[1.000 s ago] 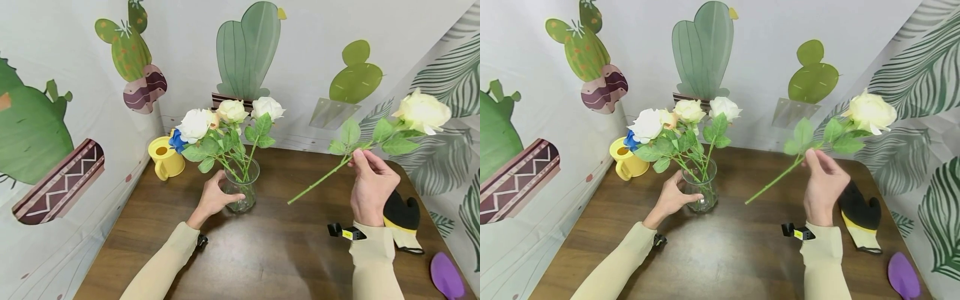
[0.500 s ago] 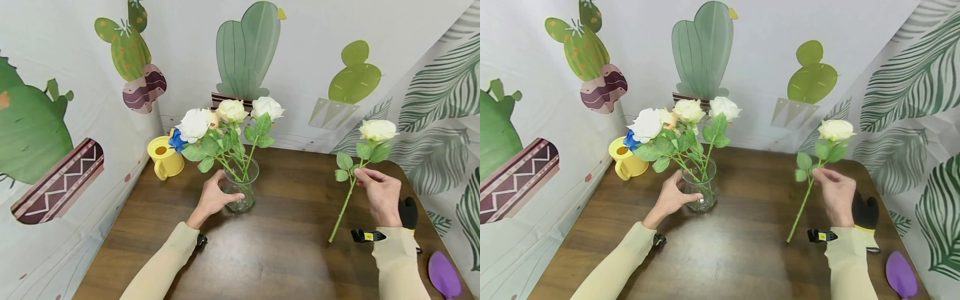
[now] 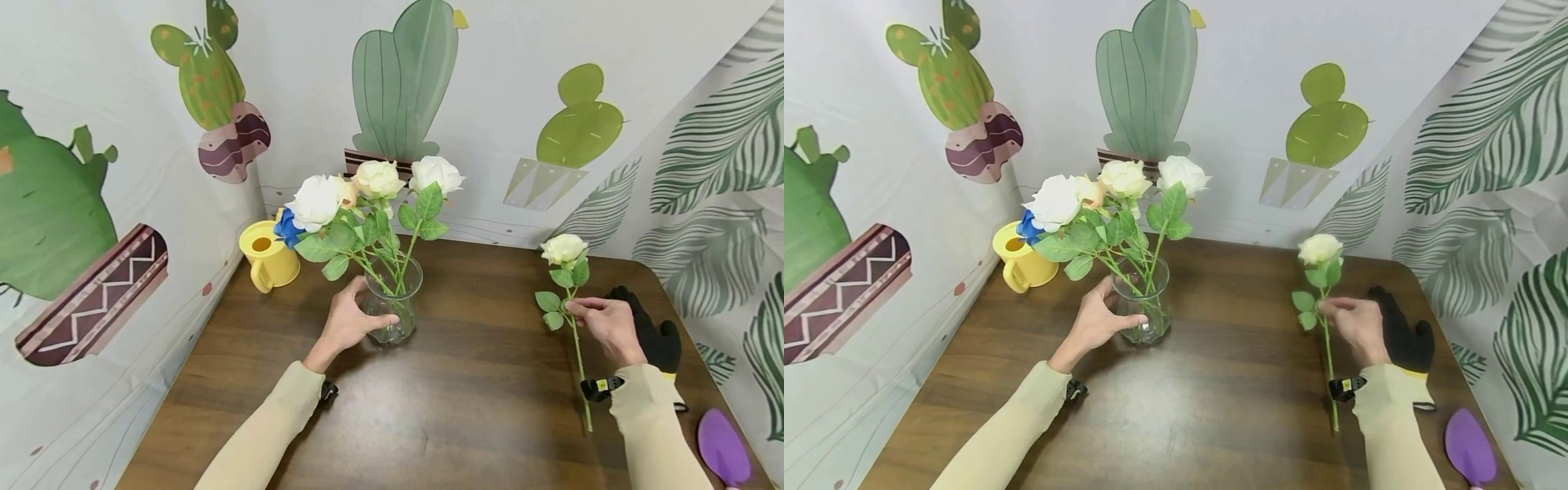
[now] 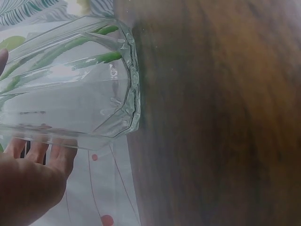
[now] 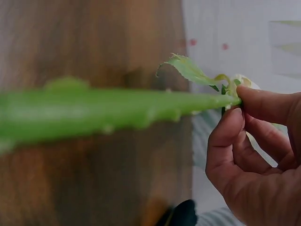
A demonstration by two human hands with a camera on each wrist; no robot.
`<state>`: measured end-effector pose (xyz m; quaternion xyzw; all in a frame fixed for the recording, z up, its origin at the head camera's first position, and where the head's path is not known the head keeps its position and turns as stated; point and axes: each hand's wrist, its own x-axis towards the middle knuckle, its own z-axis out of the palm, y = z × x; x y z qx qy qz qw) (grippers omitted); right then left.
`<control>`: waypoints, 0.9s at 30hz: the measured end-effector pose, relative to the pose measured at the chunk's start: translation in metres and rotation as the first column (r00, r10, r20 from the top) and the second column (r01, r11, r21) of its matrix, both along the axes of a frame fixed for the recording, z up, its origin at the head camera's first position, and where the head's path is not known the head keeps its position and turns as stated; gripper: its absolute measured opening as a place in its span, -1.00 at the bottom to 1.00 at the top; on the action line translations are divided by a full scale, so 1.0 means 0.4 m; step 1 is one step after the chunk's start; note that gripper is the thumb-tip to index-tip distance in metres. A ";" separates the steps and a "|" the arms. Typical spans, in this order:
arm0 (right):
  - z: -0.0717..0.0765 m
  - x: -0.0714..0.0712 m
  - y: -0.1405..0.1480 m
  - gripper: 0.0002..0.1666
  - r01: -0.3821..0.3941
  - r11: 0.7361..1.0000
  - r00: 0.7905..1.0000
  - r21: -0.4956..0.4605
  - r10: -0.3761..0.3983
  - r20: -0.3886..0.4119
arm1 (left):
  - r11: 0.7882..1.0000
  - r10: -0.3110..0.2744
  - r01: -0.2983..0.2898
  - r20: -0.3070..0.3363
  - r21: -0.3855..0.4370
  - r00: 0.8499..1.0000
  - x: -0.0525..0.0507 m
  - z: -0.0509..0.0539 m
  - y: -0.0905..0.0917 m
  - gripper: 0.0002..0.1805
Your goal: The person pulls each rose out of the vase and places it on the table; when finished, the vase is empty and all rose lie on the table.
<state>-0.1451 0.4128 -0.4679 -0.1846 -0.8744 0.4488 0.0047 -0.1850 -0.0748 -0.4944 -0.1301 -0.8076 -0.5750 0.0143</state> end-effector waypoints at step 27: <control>-0.077 -0.013 0.059 -0.48 -0.065 0.983 0.982 0.173 0.032 0.185 | 1.000 -0.002 0.003 0.011 -0.008 1.000 -0.003 -0.003 -0.002 -0.22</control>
